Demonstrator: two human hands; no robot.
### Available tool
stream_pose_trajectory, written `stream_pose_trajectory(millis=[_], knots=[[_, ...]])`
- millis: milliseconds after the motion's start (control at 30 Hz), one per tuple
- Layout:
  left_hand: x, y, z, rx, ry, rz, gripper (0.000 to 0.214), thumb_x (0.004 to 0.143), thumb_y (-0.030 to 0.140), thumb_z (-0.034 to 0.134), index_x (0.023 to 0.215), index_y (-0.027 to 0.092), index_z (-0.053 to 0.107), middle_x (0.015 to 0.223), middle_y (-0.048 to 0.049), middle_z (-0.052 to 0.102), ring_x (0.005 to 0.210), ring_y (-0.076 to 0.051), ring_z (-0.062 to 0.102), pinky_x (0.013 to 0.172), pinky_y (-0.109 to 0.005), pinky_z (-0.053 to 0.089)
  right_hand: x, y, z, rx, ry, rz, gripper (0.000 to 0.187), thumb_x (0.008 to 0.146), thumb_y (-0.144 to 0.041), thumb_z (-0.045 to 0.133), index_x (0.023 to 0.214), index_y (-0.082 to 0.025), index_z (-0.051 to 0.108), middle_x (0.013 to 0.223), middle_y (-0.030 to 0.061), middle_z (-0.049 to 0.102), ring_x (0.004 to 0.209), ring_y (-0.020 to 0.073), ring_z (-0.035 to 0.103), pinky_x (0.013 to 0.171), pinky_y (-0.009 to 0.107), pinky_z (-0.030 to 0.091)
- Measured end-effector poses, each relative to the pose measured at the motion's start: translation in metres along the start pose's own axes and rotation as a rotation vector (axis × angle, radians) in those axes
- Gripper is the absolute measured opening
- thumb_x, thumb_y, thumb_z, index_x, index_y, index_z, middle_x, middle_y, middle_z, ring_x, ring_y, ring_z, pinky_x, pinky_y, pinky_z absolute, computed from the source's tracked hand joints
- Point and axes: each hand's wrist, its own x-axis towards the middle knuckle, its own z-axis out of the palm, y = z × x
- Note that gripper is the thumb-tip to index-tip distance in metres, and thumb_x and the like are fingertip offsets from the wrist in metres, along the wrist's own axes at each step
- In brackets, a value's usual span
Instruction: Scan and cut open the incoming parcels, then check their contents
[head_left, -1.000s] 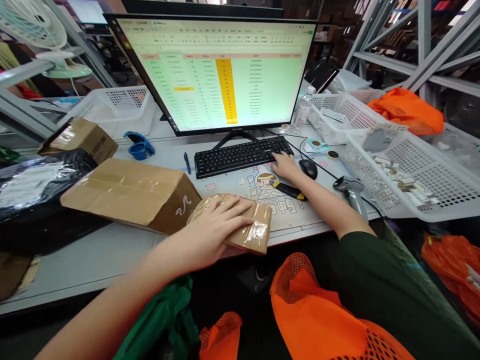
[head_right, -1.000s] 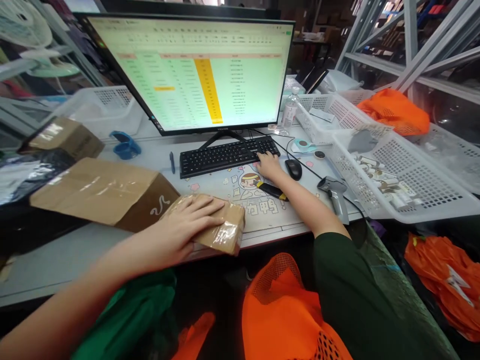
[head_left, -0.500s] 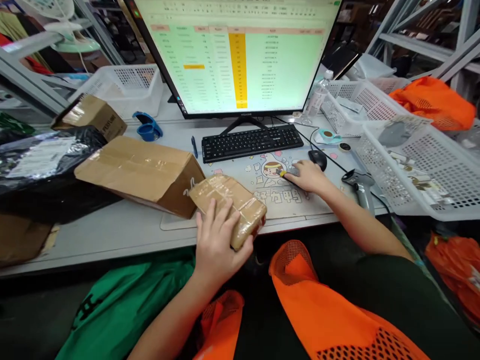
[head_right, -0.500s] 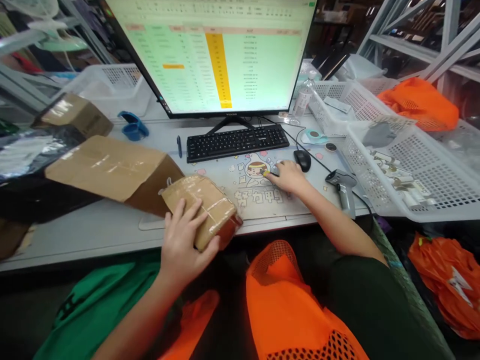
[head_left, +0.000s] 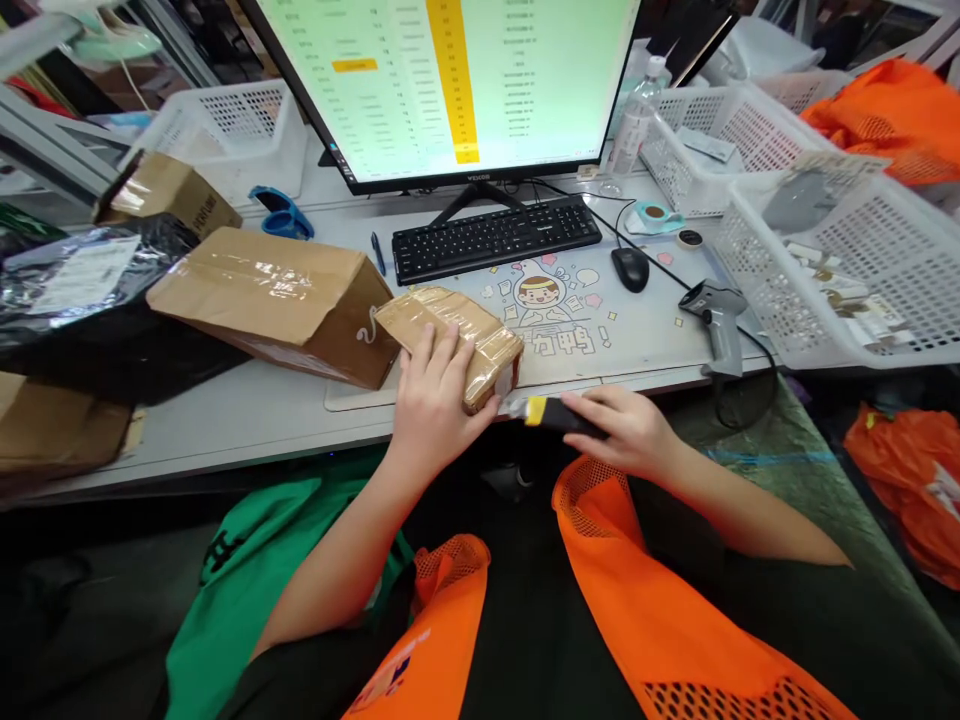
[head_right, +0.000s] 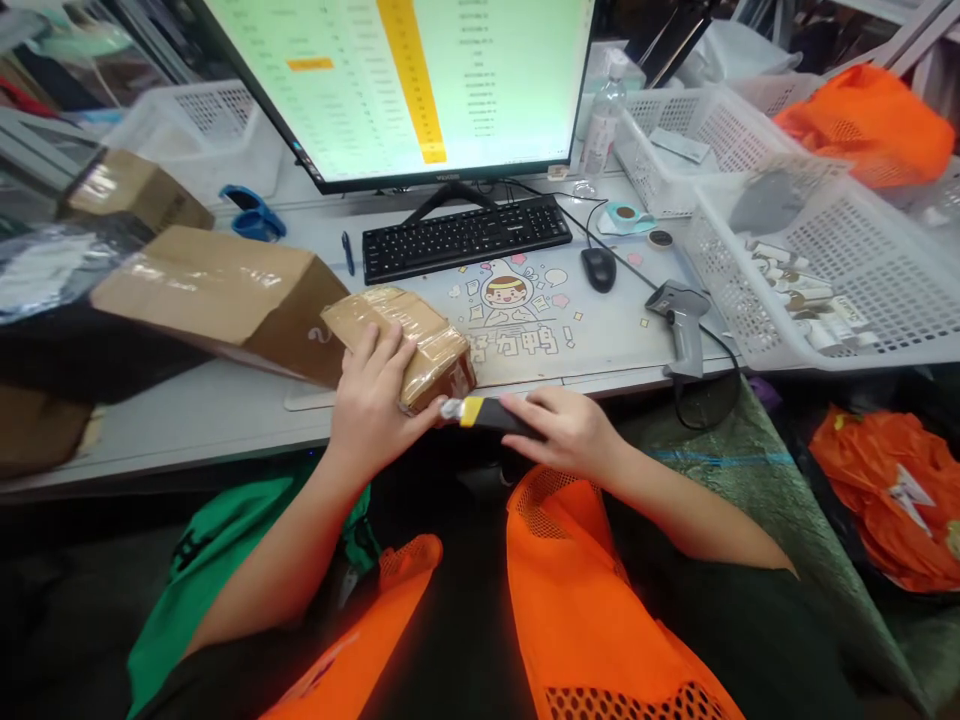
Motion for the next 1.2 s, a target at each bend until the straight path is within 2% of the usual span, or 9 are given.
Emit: stream_pose_trajectory(millis=[133,500,567,700,767,833,933,1067,1200], knots=[[0.003,-0.005,0.001,-0.012,-0.007,0.027,0.068,0.089,0.052,0.071,0.147,0.020,0.060,0.162,-0.0186,0.055,0.159,-0.046,0.039,0.127,-0.072,0.033,0.015,-0.009,0.015,-0.030,-0.013,-0.107,0.043,0.103,-0.044,0.067,0.142,-0.026,0.073,0.099,0.0098,0.075,0.083,0.0220,0.069,0.073,0.033,0.058],[0.007,-0.004,0.001,-0.024,-0.001,0.067,0.065,0.088,0.045,0.072,0.147,0.020,0.062,0.160,-0.0172,0.058,0.156,-0.044,0.044,0.127,-0.069,0.037,0.032,0.018,0.021,-0.040,0.012,-0.109,0.045,0.104,-0.047,0.066,0.144,-0.028,0.073,0.101,0.0102,0.075,0.086,0.0226,0.068,0.077,0.034,0.056],[0.005,-0.007,-0.002,-0.035,-0.005,0.079,0.062,0.091,0.045,0.071,0.147,0.020,0.062,0.159,-0.0165,0.059,0.156,-0.043,0.045,0.128,-0.067,0.038,0.032,0.044,0.012,-0.110,0.054,0.014,0.045,0.105,-0.049,0.062,0.141,-0.026,0.075,0.101,0.0119,0.075,0.087,0.0246,0.069,0.079,0.037,0.057],[-0.005,-0.035,-0.023,-0.163,-0.068,0.207,0.057,0.095,0.036,0.068,0.149,0.022,0.060,0.162,-0.0139,0.056,0.159,-0.037,0.042,0.129,-0.062,0.041,0.013,0.101,-0.014,-0.302,0.271,0.469,0.054,0.103,-0.051,0.060,0.140,-0.014,0.075,0.104,0.0177,0.076,0.094,0.0314,0.071,0.089,0.045,0.059],[-0.013,-0.049,-0.038,-0.178,-0.050,0.192,0.048,0.098,0.027,0.059,0.146,0.024,0.063,0.159,-0.0109,0.059,0.160,-0.033,0.042,0.129,-0.060,0.042,-0.004,0.111,-0.019,-0.277,0.308,0.546,0.056,0.101,-0.052,0.061,0.140,-0.015,0.075,0.107,0.0173,0.077,0.100,0.0325,0.072,0.094,0.046,0.059],[-0.018,-0.052,-0.048,-0.080,0.025,0.063,0.043,0.099,0.023,0.052,0.139,0.024,0.068,0.156,-0.0110,0.063,0.158,-0.033,0.045,0.128,-0.061,0.042,-0.020,0.107,-0.014,-0.195,0.330,0.536,0.054,0.100,-0.053,0.061,0.137,-0.017,0.076,0.107,0.0147,0.079,0.100,0.0314,0.074,0.094,0.046,0.059],[-0.017,-0.035,-0.048,0.059,0.049,-0.110,0.047,0.096,0.039,0.059,0.138,0.018,0.066,0.157,-0.0172,0.060,0.152,-0.039,0.052,0.125,-0.061,0.044,-0.033,0.090,0.003,-0.068,0.365,0.493,0.050,0.099,-0.053,0.064,0.133,-0.018,0.078,0.105,0.0126,0.081,0.096,0.0294,0.075,0.091,0.044,0.061],[-0.002,-0.006,-0.026,0.107,-0.089,-0.191,0.082,0.086,0.065,0.071,0.148,0.014,0.055,0.166,-0.0238,0.047,0.155,-0.049,0.043,0.123,-0.073,0.038,-0.030,0.072,0.018,0.044,0.342,0.472,0.047,0.099,-0.051,0.067,0.134,-0.020,0.078,0.107,0.0121,0.081,0.096,0.0286,0.076,0.091,0.044,0.062],[0.010,-0.006,-0.008,0.113,0.006,-0.232,0.081,0.084,0.062,0.074,0.145,0.012,0.057,0.164,-0.0262,0.049,0.158,-0.052,0.037,0.124,-0.076,0.034,-0.024,0.068,0.016,0.082,0.348,0.465,0.045,0.099,-0.049,0.068,0.134,-0.023,0.078,0.109,0.0111,0.081,0.098,0.0281,0.076,0.091,0.044,0.062]])
